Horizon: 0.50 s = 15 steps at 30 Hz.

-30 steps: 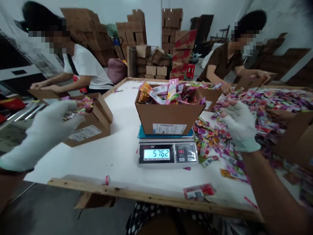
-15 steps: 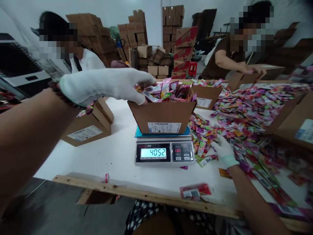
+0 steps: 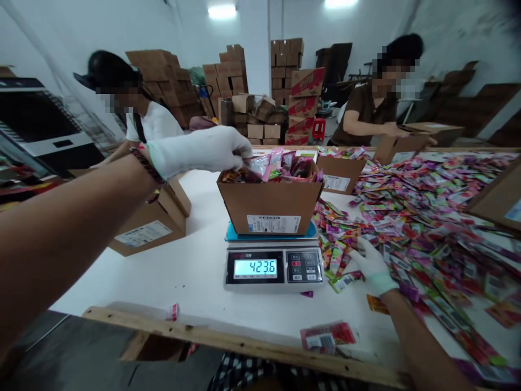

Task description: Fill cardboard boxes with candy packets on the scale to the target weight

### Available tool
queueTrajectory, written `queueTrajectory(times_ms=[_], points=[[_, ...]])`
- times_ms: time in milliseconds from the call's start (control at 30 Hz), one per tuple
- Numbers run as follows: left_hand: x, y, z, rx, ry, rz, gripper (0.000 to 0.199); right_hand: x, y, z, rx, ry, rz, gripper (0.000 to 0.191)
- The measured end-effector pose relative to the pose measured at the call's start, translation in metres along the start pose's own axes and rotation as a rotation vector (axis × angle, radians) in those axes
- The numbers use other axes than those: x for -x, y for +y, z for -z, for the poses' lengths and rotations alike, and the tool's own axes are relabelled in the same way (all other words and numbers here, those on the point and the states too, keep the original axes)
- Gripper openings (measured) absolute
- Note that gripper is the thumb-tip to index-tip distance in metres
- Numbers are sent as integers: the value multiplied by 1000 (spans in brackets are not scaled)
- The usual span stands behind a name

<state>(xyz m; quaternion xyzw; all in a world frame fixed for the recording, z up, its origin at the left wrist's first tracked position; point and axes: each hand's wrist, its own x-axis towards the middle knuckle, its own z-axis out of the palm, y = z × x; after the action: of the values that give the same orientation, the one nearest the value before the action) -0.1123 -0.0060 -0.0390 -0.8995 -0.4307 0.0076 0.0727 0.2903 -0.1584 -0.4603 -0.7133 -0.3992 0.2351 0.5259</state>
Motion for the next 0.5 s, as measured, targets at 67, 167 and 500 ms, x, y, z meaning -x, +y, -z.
queueTrajectory(times_ms=[67, 167, 500], points=[[11, 6, 10, 16, 108, 6, 41, 0, 1, 1, -15, -10, 13, 75], [30, 15, 28, 65, 275, 80, 44, 1, -3, 4, -18, -18, 27, 74], [45, 44, 45, 215, 388, 118, 69, 2, -13, 6, -11, -61, 1, 77]])
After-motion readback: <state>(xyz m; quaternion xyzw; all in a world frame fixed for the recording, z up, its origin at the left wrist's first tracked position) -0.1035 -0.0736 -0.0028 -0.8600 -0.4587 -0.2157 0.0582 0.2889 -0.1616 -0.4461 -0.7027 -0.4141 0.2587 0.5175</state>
